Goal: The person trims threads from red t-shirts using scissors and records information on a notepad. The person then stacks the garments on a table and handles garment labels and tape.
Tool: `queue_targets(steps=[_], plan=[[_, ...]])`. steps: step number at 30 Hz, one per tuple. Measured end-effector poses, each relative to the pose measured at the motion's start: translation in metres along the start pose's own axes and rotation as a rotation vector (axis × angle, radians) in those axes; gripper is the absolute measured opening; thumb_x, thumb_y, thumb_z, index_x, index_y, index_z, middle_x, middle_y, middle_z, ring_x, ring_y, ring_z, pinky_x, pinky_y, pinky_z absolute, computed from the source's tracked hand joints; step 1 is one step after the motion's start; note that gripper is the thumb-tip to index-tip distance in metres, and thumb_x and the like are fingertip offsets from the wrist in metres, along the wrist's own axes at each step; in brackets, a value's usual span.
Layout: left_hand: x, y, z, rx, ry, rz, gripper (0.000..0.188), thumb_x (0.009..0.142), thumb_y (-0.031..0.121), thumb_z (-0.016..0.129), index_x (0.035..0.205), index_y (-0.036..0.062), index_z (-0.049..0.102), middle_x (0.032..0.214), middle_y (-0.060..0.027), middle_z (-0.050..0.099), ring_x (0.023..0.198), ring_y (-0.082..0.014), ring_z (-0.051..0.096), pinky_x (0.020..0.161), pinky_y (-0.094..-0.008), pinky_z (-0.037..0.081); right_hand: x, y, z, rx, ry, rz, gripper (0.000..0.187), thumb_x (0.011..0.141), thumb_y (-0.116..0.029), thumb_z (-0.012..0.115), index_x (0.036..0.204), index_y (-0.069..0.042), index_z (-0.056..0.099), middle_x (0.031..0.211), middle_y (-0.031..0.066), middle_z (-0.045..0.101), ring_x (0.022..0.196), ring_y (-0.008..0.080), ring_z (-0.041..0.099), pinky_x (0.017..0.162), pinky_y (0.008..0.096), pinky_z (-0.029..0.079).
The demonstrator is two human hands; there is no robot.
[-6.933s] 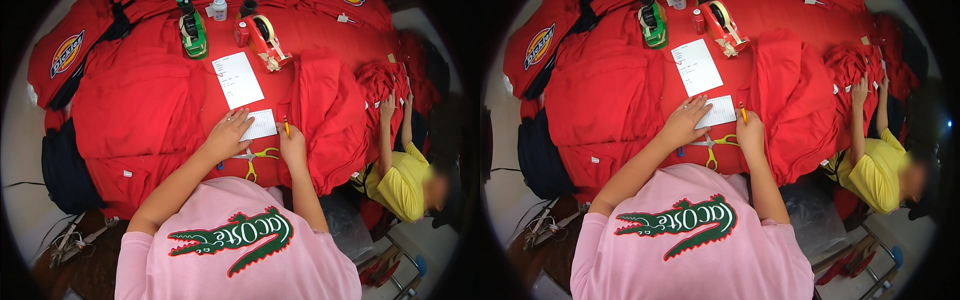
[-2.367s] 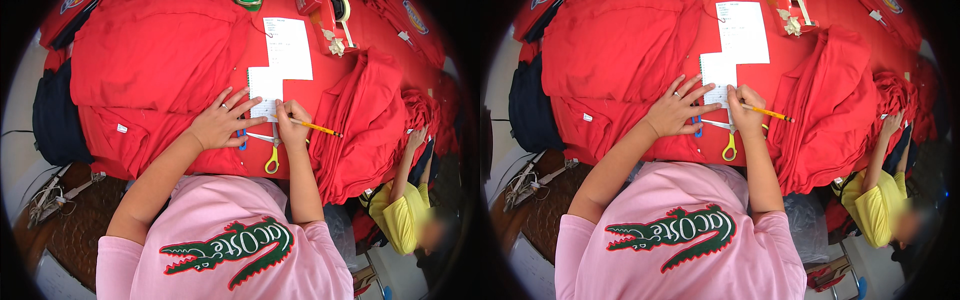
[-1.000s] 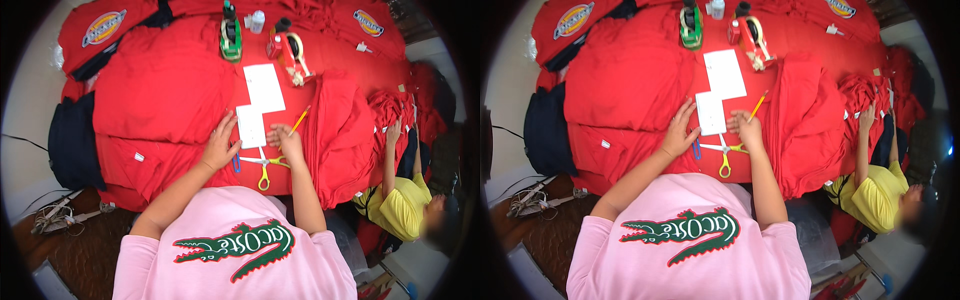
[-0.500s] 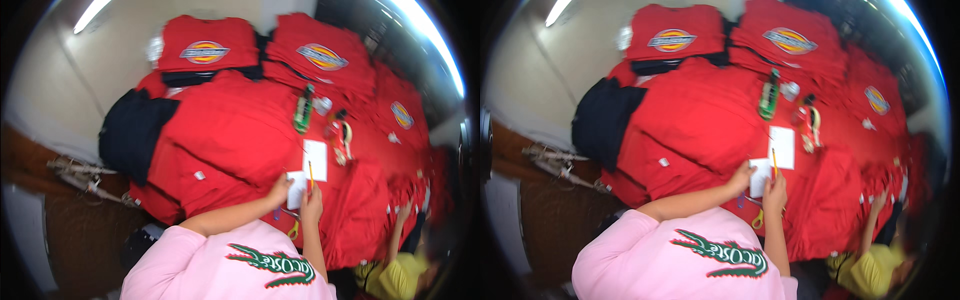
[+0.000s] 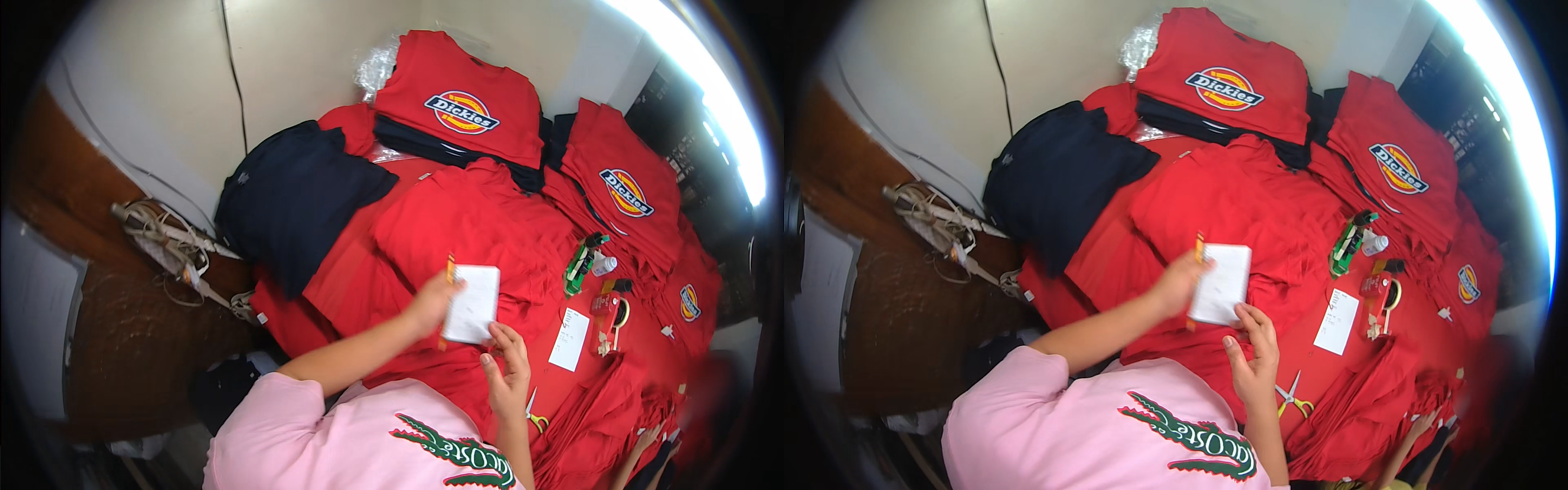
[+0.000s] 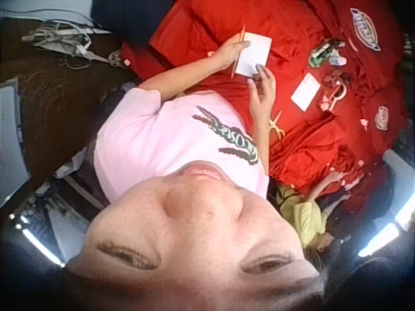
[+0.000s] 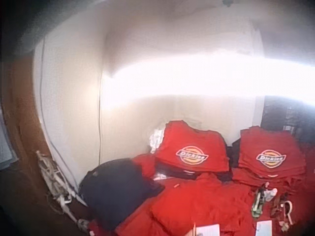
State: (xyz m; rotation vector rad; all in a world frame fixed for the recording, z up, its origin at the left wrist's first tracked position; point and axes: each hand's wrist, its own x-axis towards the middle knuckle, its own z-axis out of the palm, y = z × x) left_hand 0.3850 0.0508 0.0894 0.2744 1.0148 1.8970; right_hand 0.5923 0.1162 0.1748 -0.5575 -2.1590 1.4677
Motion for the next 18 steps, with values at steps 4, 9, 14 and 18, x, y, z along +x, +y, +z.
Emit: queue_targets(steps=[4, 9, 14, 18], plan=[[0.032, 0.116, -0.097, -0.044, 0.069, -0.173, 0.035, 0.103, 0.027, 0.061, 0.129, 0.0048, 0.065, 0.112, -0.0129, 0.076, 0.092, -0.0257, 0.077, 0.085, -0.0437, 0.063, 0.045, -0.08, 0.014, 0.635, -0.336, 0.047, 0.074, 0.094, -0.041, 0.069, 0.145, 0.01, 0.056, 0.153, 0.0254, 0.054, 0.133, 0.0334, 0.06, 0.111, 0.0434, 0.046], [0.158, 0.18, -0.19, -0.094, 0.381, -0.014, 0.039, 0.108, 0.018, 0.053, 0.139, -0.0051, 0.055, 0.127, -0.0217, 0.071, 0.111, -0.0376, 0.073, 0.098, -0.0529, 0.06, 0.095, -0.182, 0.046, 1.154, -0.761, 0.034, 0.082, 0.091, -0.045, 0.07, 0.143, 0.017, 0.053, 0.152, 0.0325, 0.052, 0.138, 0.0372, 0.058, 0.112, 0.044, 0.045], [0.294, 0.187, -0.281, -0.174, 0.599, 0.227, 0.037, 0.112, 0.012, 0.041, 0.146, -0.0041, 0.045, 0.142, -0.0234, 0.06, 0.129, -0.0417, 0.063, 0.105, -0.0582, 0.056, 0.121, -0.209, 0.127, 1.505, -0.836, -0.528, 0.094, 0.095, -0.039, 0.054, 0.153, 0.028, 0.022, 0.164, 0.0438, 0.026, 0.156, 0.0501, 0.028, 0.129, 0.0466, 0.021], [0.334, 0.169, -0.317, -0.136, 0.725, 0.183, 0.044, 0.111, 0.025, 0.043, 0.149, 0.0037, 0.043, 0.147, -0.0212, 0.055, 0.134, -0.0431, 0.057, 0.108, -0.0602, 0.053, 0.14, -0.211, 0.133, 1.382, -0.701, -0.632, 0.084, 0.098, -0.034, 0.055, 0.148, 0.029, 0.033, 0.157, 0.0471, 0.033, 0.147, 0.0508, 0.043, 0.123, 0.0478, 0.034]])
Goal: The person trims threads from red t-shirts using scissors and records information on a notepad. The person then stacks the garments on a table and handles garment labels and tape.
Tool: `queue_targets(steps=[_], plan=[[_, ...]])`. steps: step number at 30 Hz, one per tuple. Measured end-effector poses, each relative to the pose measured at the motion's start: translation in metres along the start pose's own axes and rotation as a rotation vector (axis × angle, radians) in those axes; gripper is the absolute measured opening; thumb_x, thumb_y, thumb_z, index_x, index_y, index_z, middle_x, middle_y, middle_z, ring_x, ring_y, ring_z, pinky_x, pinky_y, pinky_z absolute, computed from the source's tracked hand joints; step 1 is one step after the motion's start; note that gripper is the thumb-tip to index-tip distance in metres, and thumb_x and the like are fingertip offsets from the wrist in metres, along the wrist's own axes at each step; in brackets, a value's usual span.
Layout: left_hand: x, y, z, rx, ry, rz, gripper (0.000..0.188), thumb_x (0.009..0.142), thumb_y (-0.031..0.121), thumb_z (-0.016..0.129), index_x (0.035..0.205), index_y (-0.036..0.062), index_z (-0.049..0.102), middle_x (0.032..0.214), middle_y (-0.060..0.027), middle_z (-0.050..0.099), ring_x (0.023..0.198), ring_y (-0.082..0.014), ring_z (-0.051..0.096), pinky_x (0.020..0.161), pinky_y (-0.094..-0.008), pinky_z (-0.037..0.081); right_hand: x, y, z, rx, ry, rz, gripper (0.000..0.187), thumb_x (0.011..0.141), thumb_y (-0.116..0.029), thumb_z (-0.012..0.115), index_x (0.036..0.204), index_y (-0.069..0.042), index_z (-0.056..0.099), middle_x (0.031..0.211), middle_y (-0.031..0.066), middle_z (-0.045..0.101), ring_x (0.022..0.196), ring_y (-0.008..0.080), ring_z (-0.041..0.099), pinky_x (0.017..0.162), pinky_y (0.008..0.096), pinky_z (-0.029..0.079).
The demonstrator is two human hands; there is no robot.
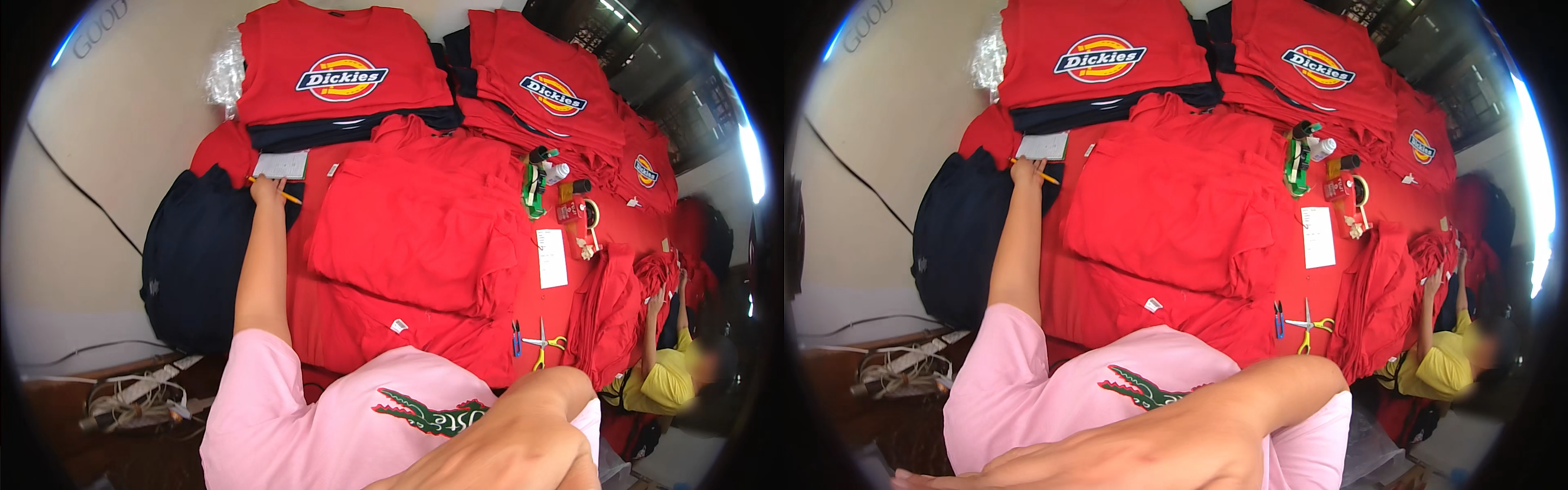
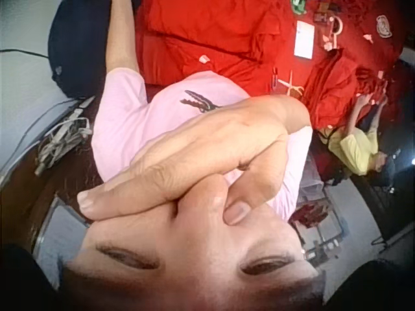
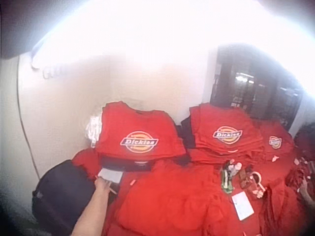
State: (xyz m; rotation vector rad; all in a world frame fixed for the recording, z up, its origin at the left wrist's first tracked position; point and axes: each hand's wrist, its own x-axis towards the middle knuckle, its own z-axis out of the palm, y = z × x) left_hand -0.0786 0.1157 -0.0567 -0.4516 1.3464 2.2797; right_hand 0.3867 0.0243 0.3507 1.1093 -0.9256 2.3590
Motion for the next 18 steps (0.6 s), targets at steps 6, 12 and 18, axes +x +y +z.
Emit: queue_targets(steps=[6, 12, 18], plan=[[-0.133, -0.04, 0.023, 0.201, -0.067, 0.323, 0.037, 0.107, 0.019, 0.052, 0.141, 0.0068, 0.061, 0.141, -0.0111, 0.064, 0.132, -0.0256, 0.059, 0.113, -0.0446, 0.043, -0.017, -0.06, -0.042, -0.536, 0.172, -0.153, 0.056, 0.102, -0.022, 0.068, 0.133, 0.023, 0.055, 0.136, 0.0406, 0.057, 0.124, 0.0413, 0.066, 0.103, 0.0464, 0.053], [-0.331, -0.074, 0.171, 0.194, -0.947, 0.454, 0.029, 0.097, -0.009, 0.055, 0.107, 0.0034, 0.079, 0.135, -0.0134, 0.07, 0.141, -0.0283, 0.056, 0.121, -0.0406, 0.038, -0.055, -0.143, -0.011, -1.006, 0.46, -0.011, 0.031, 0.107, -0.025, 0.066, 0.111, 0.005, 0.075, 0.098, 0.022, 0.079, 0.087, 0.03, 0.079, 0.074, 0.0429, 0.063], [-0.417, -0.146, 0.315, 0.144, -1.41, 0.661, 0.022, 0.1, -0.006, 0.058, 0.099, 0.0015, 0.078, 0.125, -0.013, 0.076, 0.139, -0.0308, 0.058, 0.118, -0.041, 0.042, -0.148, -0.206, 0.057, -1.401, 0.751, -0.303, 0.037, 0.111, -0.037, 0.057, 0.101, -0.001, 0.061, 0.089, 0.0215, 0.076, 0.073, 0.0278, 0.075, 0.061, 0.0353, 0.06]])
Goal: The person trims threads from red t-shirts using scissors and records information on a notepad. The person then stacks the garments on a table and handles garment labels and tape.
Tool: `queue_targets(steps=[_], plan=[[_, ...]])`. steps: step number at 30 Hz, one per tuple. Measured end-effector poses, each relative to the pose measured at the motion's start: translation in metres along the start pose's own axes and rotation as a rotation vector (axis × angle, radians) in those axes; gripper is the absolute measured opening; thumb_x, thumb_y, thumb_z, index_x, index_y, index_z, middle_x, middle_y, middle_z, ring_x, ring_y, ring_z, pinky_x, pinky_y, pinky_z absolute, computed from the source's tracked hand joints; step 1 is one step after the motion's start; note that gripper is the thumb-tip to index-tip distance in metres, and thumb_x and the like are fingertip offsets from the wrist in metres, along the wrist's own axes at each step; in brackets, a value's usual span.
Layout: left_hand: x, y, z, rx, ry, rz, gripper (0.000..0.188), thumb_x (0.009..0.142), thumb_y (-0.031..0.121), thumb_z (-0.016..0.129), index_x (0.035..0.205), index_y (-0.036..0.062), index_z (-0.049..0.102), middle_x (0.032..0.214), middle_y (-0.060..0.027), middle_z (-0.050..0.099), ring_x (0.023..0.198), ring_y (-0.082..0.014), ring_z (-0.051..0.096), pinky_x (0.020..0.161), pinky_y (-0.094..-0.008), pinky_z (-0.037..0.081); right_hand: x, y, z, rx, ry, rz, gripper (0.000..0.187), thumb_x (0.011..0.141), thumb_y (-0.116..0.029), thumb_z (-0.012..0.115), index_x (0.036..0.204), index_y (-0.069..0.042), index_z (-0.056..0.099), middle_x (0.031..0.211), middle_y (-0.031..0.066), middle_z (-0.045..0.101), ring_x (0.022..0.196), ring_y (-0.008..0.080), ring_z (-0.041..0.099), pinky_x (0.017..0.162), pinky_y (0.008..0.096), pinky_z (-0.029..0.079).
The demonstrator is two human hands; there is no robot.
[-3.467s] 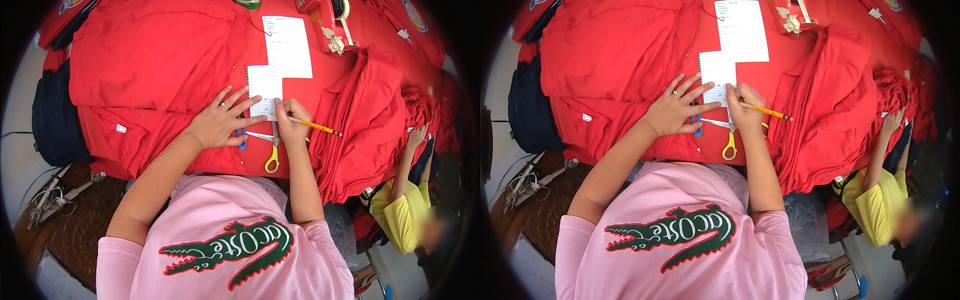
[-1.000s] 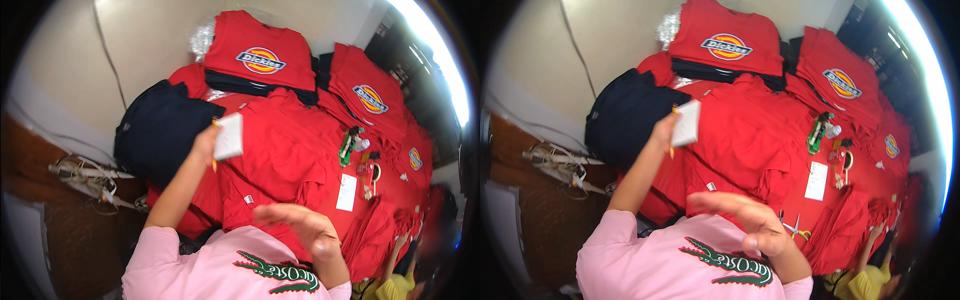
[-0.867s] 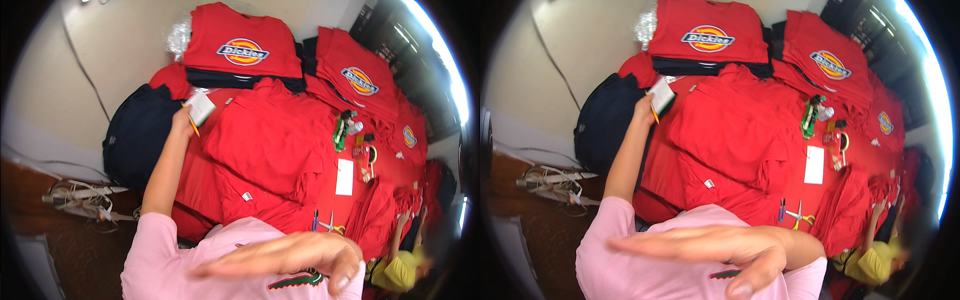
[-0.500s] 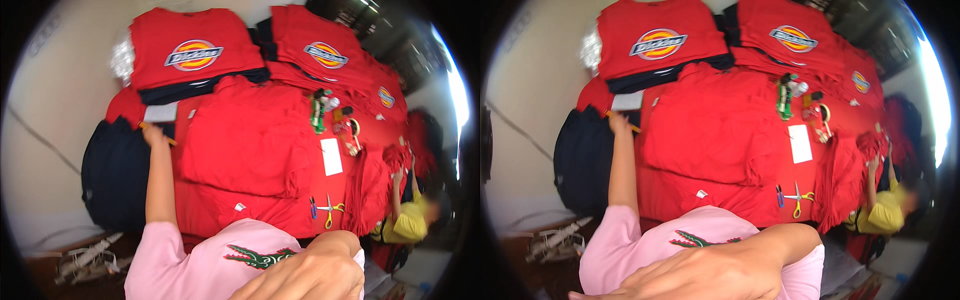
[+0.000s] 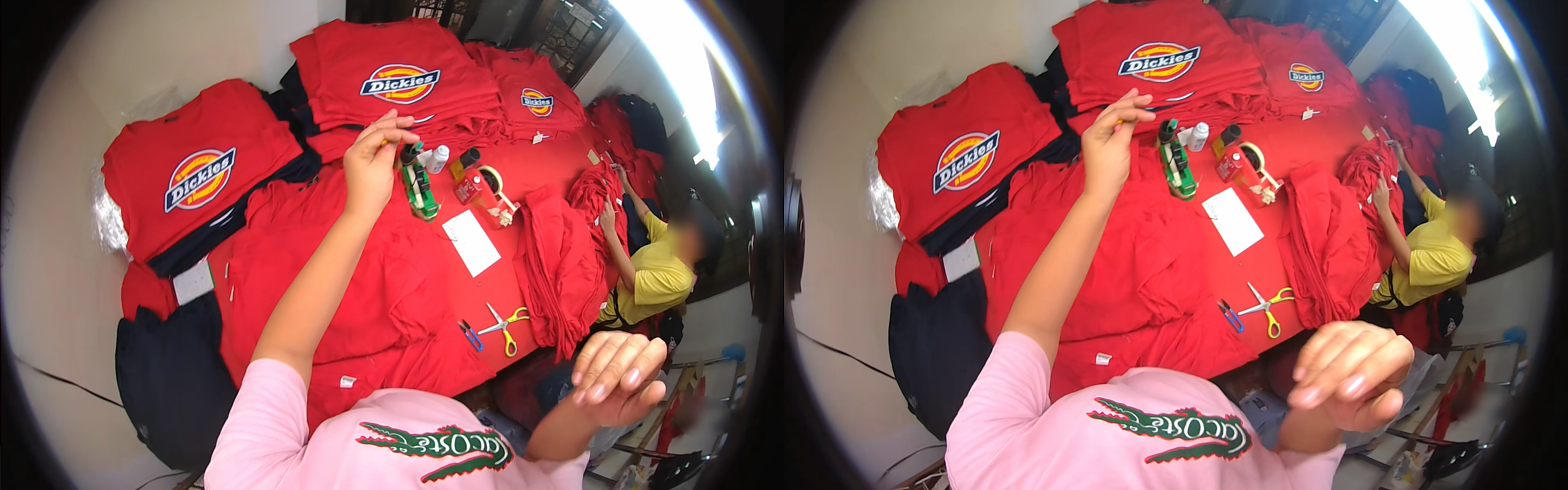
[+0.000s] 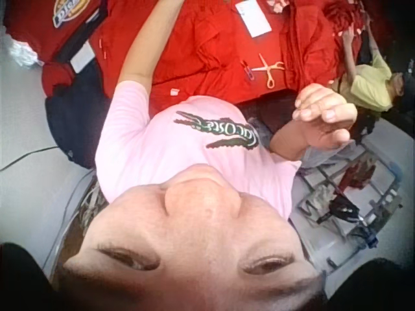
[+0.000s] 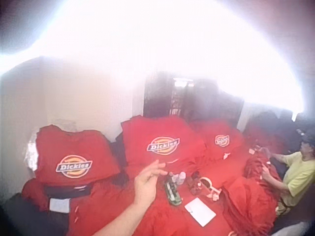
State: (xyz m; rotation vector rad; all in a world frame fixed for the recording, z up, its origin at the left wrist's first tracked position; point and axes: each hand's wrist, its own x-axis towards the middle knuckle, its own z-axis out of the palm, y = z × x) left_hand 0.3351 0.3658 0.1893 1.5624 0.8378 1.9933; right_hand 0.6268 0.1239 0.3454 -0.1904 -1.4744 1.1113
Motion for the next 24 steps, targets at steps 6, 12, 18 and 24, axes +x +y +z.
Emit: queue_targets(steps=[6, 12, 18, 24], plan=[[0.022, -0.128, 0.056, -0.206, 0.168, -0.47, 0.021, 0.098, -0.008, 0.059, 0.1, 0.0013, 0.078, 0.115, -0.0111, 0.077, 0.11, -0.0181, 0.07, 0.098, -0.0306, 0.054, -0.126, -0.052, -0.056, -0.291, 0.694, 0.214, 0.041, 0.114, -0.038, 0.044, 0.102, -0.001, 0.057, 0.078, 0.0137, 0.063, 0.057, 0.0188, 0.054, 0.049, 0.0303, 0.048], [0.008, -0.182, 0.066, 0.004, 0.032, -0.467, 0.02, 0.096, -0.003, 0.066, 0.114, -0.0014, 0.074, 0.113, -0.0116, 0.076, 0.1, -0.0187, 0.071, 0.088, -0.0319, 0.057, -0.203, -0.071, -0.069, -0.349, 1.138, 0.36, 0.038, 0.111, -0.039, 0.049, 0.107, -0.004, 0.061, 0.086, 0.0086, 0.063, 0.071, 0.0177, 0.06, 0.055, 0.0296, 0.047], [-0.016, -0.178, 0.024, 0.403, 0.044, -0.264, 0.085, 0.081, 0.013, 0.09, 0.152, -0.0042, 0.046, 0.148, -0.0223, 0.056, 0.132, -0.0302, 0.058, 0.106, -0.038, 0.051, -0.238, -0.02, -0.06, -0.457, 0.827, 0.873, 0.039, 0.113, -0.023, 0.046, 0.126, 0.008, 0.065, 0.105, 0.0204, 0.076, 0.08, 0.019, 0.072, 0.071, 0.0289, 0.054], [-0.161, 0.031, -0.092, 0.31, 0.045, -0.312, 0.042, 0.101, -0.003, 0.064, 0.142, -0.0032, 0.055, 0.143, -0.0172, 0.062, 0.133, -0.0242, 0.06, 0.114, -0.0361, 0.047, -0.277, 0.047, -0.097, -1.386, 0.208, 0.936, 0.024, 0.104, -0.026, 0.066, 0.103, -0.006, 0.078, 0.091, 0.0138, 0.074, 0.084, 0.0337, 0.072, 0.076, 0.0407, 0.055]])
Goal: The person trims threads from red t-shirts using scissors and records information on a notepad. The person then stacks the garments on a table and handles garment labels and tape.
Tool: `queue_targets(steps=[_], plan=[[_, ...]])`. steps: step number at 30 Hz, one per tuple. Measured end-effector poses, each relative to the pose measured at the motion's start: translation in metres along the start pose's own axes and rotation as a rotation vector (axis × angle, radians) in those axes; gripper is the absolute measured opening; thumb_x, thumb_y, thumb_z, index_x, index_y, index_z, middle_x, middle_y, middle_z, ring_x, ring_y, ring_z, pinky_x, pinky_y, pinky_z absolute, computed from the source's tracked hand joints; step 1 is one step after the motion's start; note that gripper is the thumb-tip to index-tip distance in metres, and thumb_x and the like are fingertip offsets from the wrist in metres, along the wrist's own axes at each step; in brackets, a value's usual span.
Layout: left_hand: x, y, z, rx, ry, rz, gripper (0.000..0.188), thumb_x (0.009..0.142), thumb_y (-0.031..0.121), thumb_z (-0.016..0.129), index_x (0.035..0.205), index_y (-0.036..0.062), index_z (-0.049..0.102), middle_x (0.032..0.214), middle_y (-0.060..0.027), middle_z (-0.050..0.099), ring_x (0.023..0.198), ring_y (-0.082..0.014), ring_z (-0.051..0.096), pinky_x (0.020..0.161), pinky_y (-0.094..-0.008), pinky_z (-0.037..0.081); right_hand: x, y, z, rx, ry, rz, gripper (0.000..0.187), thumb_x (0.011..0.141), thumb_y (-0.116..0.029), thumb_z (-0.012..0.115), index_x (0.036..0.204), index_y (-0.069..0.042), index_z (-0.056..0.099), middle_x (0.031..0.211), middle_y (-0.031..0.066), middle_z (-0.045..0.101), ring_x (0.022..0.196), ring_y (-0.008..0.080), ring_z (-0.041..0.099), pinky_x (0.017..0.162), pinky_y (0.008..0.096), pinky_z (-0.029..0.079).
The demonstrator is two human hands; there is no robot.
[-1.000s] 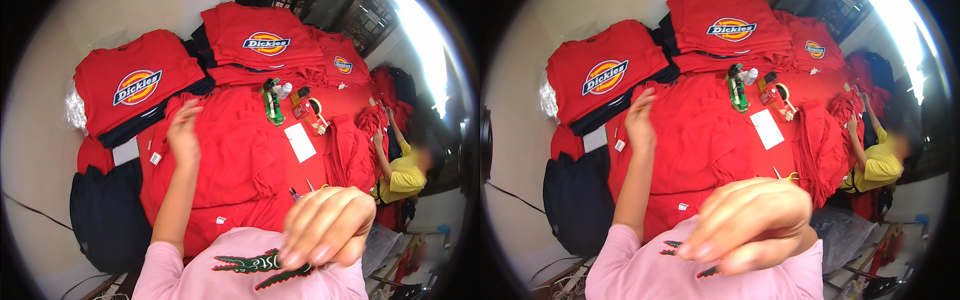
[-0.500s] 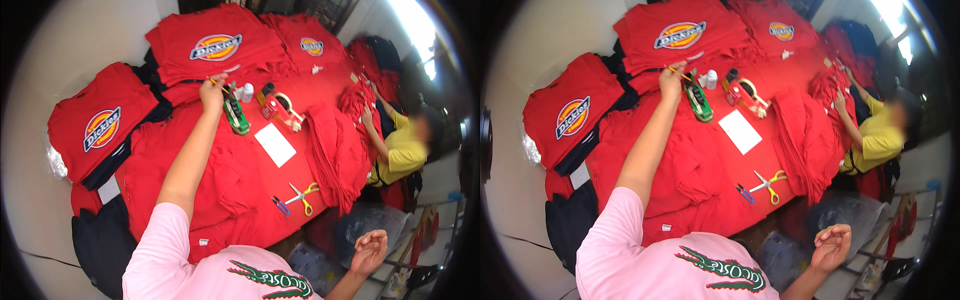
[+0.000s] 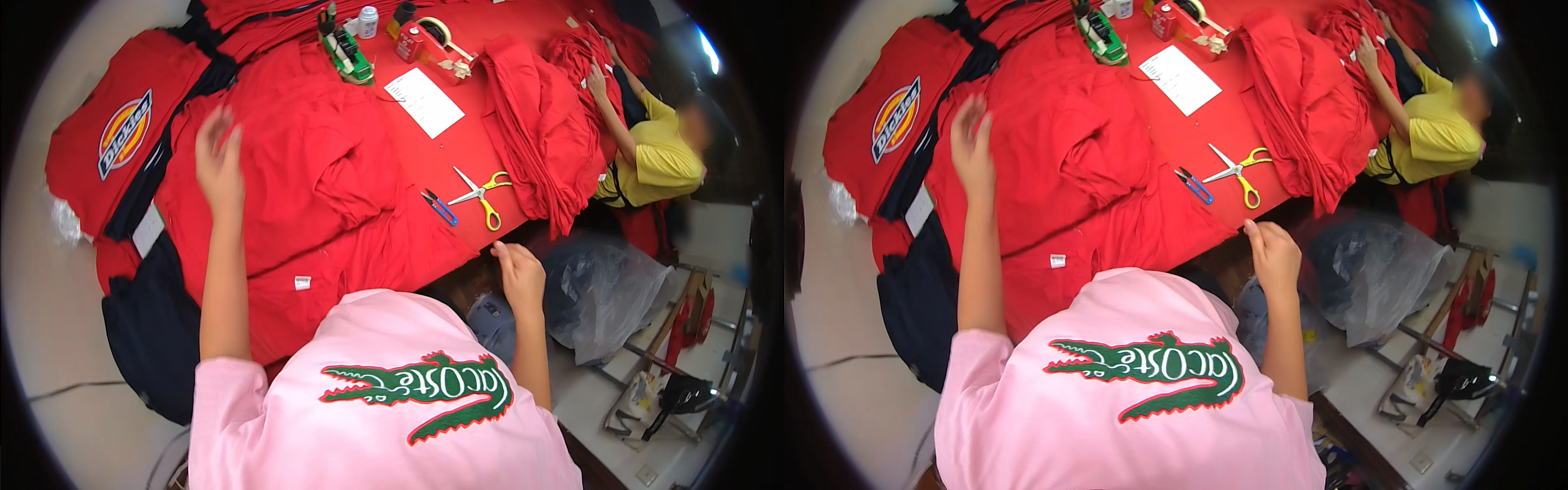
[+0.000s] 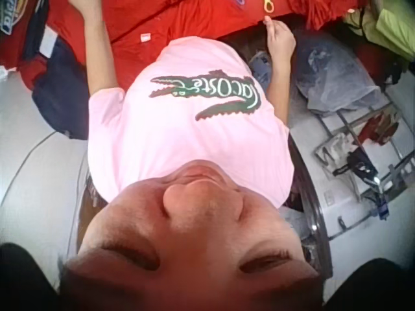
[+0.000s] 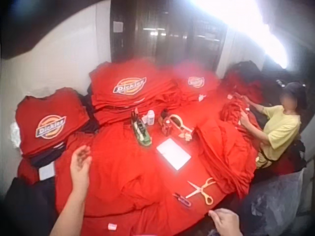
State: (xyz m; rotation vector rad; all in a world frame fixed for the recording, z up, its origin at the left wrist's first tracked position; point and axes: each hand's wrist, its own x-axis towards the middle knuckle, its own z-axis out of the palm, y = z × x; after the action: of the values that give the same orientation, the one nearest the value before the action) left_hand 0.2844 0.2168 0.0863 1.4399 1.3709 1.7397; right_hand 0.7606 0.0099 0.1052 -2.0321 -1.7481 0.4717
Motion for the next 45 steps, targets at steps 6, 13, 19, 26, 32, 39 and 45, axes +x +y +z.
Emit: queue_targets(steps=[6, 13, 19, 26, 32, 39, 45], plan=[[-0.268, 0.02, -0.169, 0.274, 0.317, -0.395, 0.018, 0.107, 0.002, 0.058, 0.122, -0.0026, 0.066, 0.115, -0.0091, 0.071, 0.104, -0.0146, 0.067, 0.096, -0.0282, 0.054, 0.057, 0.04, 0.071, -0.158, -0.114, -0.265, 0.016, 0.092, -0.021, 0.075, 0.097, -0.007, 0.074, 0.088, 0.0117, 0.071, 0.084, 0.0335, 0.071, 0.076, 0.0442, 0.056], [-0.414, 0.06, -0.118, 0.296, 0.506, -0.664, 0.019, 0.104, 0.005, 0.065, 0.121, 0.0002, 0.07, 0.111, -0.0071, 0.075, 0.098, -0.0131, 0.071, 0.088, -0.0257, 0.055, 0.031, -0.08, 0.115, 0.098, -0.679, -0.753, 0.029, 0.08, -0.016, 0.083, 0.105, -0.009, 0.07, 0.098, 0.0063, 0.068, 0.08, 0.0255, 0.069, 0.074, 0.0412, 0.056], [-0.372, 0.075, -0.022, 0.939, 0.113, -0.303, 0.08, 0.081, 0.028, 0.087, 0.152, 0.0146, 0.054, 0.159, -0.0198, 0.042, 0.143, -0.0426, 0.045, 0.117, -0.0544, 0.038, 0.021, -0.063, 0.135, 0.038, -0.806, -1.047, 0.023, 0.082, -0.013, 0.079, 0.103, -0.009, 0.07, 0.096, 0.0088, 0.065, 0.095, 0.0332, 0.069, 0.08, 0.0458, 0.057], [-0.376, 0.048, -0.044, 0.768, 0.717, -0.476, 0.013, 0.089, 0.012, 0.069, 0.098, 0.005, 0.061, 0.084, -0.014, 0.069, 0.077, -0.0294, 0.072, 0.074, -0.0428, 0.057, 0.052, 0.014, 0.039, 0.245, -0.668, -0.894, 0.015, 0.081, -0.005, 0.077, 0.094, -0.004, 0.07, 0.102, 0.0097, 0.067, 0.098, 0.0326, 0.07, 0.084, 0.0433, 0.056], [-0.576, 0.039, -0.131, 0.408, 1.169, -0.628, 0.012, 0.1, 0.0, 0.063, 0.109, 0.0009, 0.055, 0.095, -0.0124, 0.065, 0.079, -0.0176, 0.069, 0.073, -0.0317, 0.063, 0.052, 0.111, 0.028, -0.125, -0.667, -0.662, 0.016, 0.081, -0.006, 0.077, 0.096, -0.007, 0.071, 0.101, 0.0096, 0.067, 0.081, 0.0296, 0.068, 0.074, 0.0442, 0.053], [-0.53, 0.065, -0.064, 0.486, 0.611, -0.593, 0.075, 0.086, 0.002, 0.081, 0.152, 0.0102, 0.046, 0.135, -0.0145, 0.058, 0.118, -0.024, 0.062, 0.092, -0.0361, 0.059, -0.003, 0.114, 0.089, 0.022, -0.783, -0.246, 0.035, 0.093, -0.036, 0.079, 0.101, -0.001, 0.075, 0.088, 0.0124, 0.076, 0.074, 0.022, 0.072, 0.067, 0.0387, 0.056], [-0.462, 0.056, -0.066, 0.907, 0.377, -0.41, 0.043, 0.087, 0.001, 0.068, 0.129, 0.0085, 0.071, 0.126, -0.0193, 0.067, 0.121, -0.0359, 0.062, 0.107, -0.0436, 0.048, -0.02, 0.083, 0.115, 0.238, -1.049, 0.026, 0.036, 0.1, -0.038, 0.073, 0.092, -0.003, 0.074, 0.087, 0.0062, 0.075, 0.075, 0.0153, 0.072, 0.062, 0.0304, 0.057]])
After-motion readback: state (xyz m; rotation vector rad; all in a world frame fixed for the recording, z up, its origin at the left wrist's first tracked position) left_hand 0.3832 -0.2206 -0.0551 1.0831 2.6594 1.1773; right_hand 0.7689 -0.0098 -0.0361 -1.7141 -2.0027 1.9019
